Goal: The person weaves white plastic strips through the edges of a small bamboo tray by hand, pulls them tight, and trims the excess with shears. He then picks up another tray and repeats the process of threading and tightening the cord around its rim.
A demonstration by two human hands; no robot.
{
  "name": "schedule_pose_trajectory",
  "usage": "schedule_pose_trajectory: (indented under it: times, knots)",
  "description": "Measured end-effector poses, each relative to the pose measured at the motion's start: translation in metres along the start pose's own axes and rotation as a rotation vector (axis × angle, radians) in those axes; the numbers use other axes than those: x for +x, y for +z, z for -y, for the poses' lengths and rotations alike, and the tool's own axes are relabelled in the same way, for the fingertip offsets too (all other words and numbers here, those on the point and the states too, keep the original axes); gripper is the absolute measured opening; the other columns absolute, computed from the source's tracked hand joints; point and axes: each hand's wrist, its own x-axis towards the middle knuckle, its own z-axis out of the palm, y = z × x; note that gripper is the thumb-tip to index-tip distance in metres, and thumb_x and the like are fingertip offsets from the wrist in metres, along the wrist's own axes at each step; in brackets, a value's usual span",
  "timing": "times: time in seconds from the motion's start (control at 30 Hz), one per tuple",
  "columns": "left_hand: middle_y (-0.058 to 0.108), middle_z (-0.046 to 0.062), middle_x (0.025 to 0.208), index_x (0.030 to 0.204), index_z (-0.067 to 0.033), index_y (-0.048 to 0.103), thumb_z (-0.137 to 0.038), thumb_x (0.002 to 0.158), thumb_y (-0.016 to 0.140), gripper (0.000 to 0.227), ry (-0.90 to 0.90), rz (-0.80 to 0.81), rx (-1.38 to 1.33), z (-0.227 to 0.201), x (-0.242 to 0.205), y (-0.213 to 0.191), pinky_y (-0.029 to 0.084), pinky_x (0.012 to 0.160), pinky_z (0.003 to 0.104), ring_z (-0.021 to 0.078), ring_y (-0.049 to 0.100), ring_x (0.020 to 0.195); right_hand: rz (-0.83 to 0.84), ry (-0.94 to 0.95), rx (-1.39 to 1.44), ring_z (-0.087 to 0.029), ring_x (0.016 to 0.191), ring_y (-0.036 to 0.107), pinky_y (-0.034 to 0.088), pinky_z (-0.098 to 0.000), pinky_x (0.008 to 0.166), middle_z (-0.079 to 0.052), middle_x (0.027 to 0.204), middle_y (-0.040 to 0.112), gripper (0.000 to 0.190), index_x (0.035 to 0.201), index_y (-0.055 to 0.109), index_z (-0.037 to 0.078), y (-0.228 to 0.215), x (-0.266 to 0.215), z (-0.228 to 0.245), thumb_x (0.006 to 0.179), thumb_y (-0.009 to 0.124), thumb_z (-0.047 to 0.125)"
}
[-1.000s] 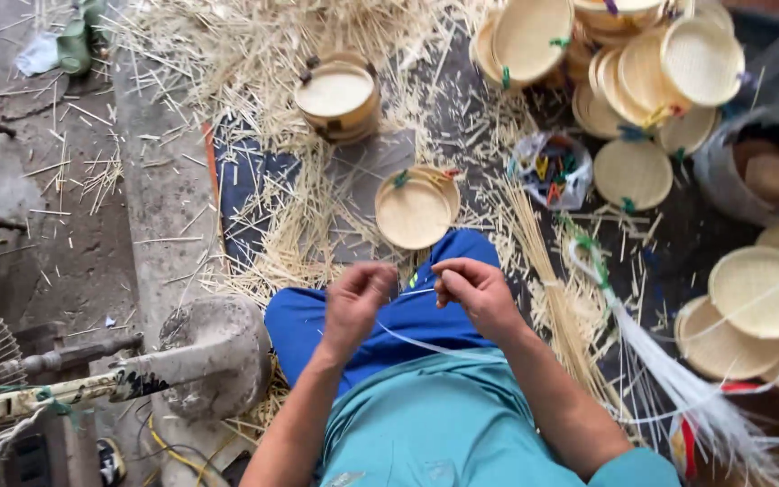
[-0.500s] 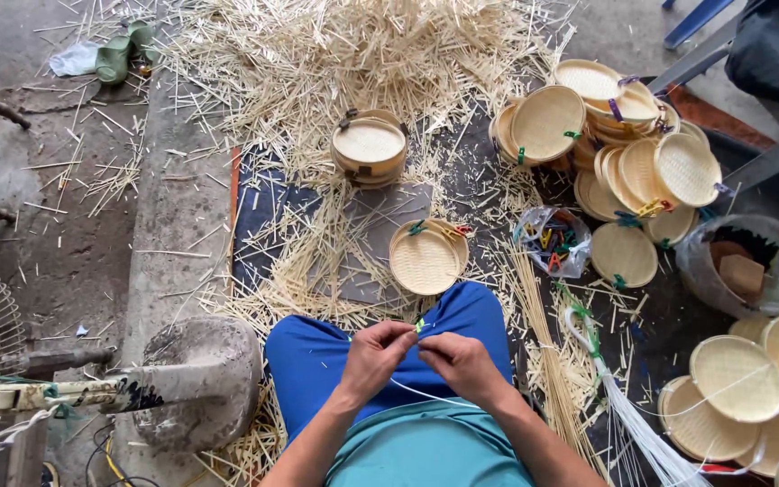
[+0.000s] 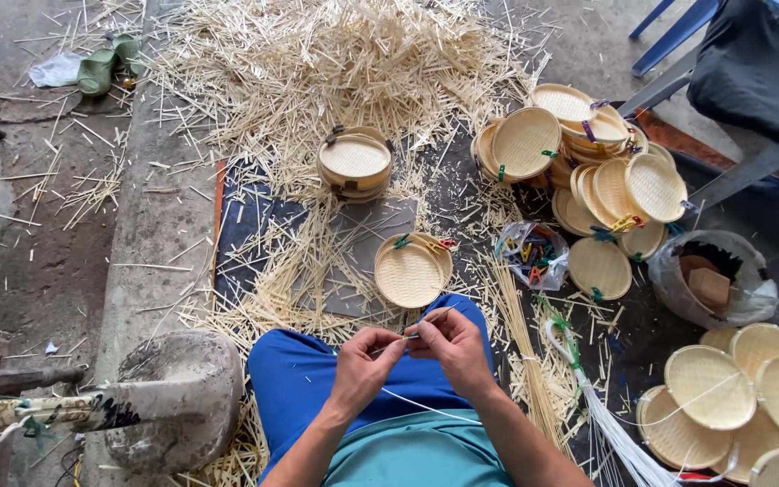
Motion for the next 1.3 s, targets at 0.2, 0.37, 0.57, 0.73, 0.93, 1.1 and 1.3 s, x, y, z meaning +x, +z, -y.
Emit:
schedule_pose_trajectory:
  times: [0.2, 0.37, 0.57, 0.73, 0.93, 1.1, 1.3]
  knots:
    - [0.073, 0.002, 0.085, 0.092, 0.0, 0.073, -0.013, 0.09, 0.075, 0.013, -0.014, -0.026, 0.031, -0.005, 0.002, 0.007, 0.055, 0.069, 0.023, 0.0069, 0.068, 0.078, 0.046, -0.008, -0.019, -0.02, 0.086, 0.077, 0.066, -0.0356, 0.075, -0.013, 0.097, 0.077, 0.013, 0.103, 0.065, 0.0, -0.007, 0.0, -0.005, 0.096, 0.065, 0.011]
    - [0.068, 0.004, 0.075, 0.087, -0.0006, 0.072, -0.013, 0.088, 0.075, 0.013, -0.024, -0.069, 0.169, -0.014, 0.004, 0.015, 0.05, 0.06, 0.025, 0.0081, 0.061, 0.067, 0.022, -0.067, 0.086, -0.02, 0.086, 0.076, 0.066, -0.0358, 0.078, -0.014, 0.097, 0.076, 0.013, 0.103, 0.063, -0.003, -0.008, -0.004, 0.001, 0.099, 0.064, 0.01]
    - [0.07, 0.001, 0.078, 0.084, -0.0016, 0.07, -0.012, 0.086, 0.074, 0.011, 0.064, -0.092, 0.171, -0.021, 0.009, 0.019, 0.054, 0.064, 0.023, 0.0062, 0.065, 0.071, -0.032, -0.174, 0.051, -0.022, 0.086, 0.076, 0.065, -0.0363, 0.078, -0.016, 0.098, 0.077, 0.012, 0.102, 0.063, -0.004, -0.004, -0.007, 0.009, 0.098, 0.063, 0.007]
    - [0.07, 0.002, 0.077, 0.085, -0.0015, 0.069, -0.015, 0.087, 0.075, 0.014, 0.042, -0.097, 0.165, -0.032, 0.009, 0.025, 0.053, 0.061, 0.025, 0.0071, 0.064, 0.069, 0.028, -0.238, 0.035, -0.019, 0.088, 0.075, 0.065, -0.0353, 0.081, -0.015, 0.098, 0.076, 0.012, 0.103, 0.064, -0.004, -0.003, -0.002, 0.001, 0.096, 0.068, 0.004]
    - [0.072, 0.004, 0.084, 0.092, -0.0027, 0.074, -0.018, 0.094, 0.075, 0.016, 0.128, -0.101, 0.266, -0.042, -0.007, 0.026, 0.051, 0.063, 0.026, 0.0081, 0.063, 0.072, -0.056, -0.202, -0.128, -0.017, 0.086, 0.073, 0.063, -0.0318, 0.079, -0.015, 0.097, 0.074, 0.011, 0.102, 0.068, -0.003, -0.003, -0.017, 0.013, 0.099, 0.071, 0.007]
    - [0.072, 0.002, 0.091, 0.104, -0.0013, 0.069, -0.016, 0.099, 0.07, 0.016, 0.047, -0.046, -0.043, -0.033, -0.016, 0.024, 0.054, 0.071, 0.023, 0.0049, 0.064, 0.081, 0.005, -0.119, 0.201, -0.023, 0.091, 0.077, 0.067, -0.0395, 0.08, -0.016, 0.102, 0.075, 0.008, 0.104, 0.063, 0.0, 0.005, -0.02, 0.025, 0.102, 0.065, 0.008]
    - [0.071, 0.002, 0.092, 0.105, 0.0, 0.069, -0.015, 0.101, 0.07, 0.015, 0.067, -0.052, 0.014, -0.035, -0.018, 0.023, 0.054, 0.075, 0.023, 0.0057, 0.063, 0.084, 0.036, -0.107, 0.259, -0.025, 0.094, 0.076, 0.066, -0.044, 0.084, -0.018, 0.105, 0.074, 0.009, 0.106, 0.064, -0.002, 0.001, -0.019, 0.016, 0.106, 0.063, 0.007]
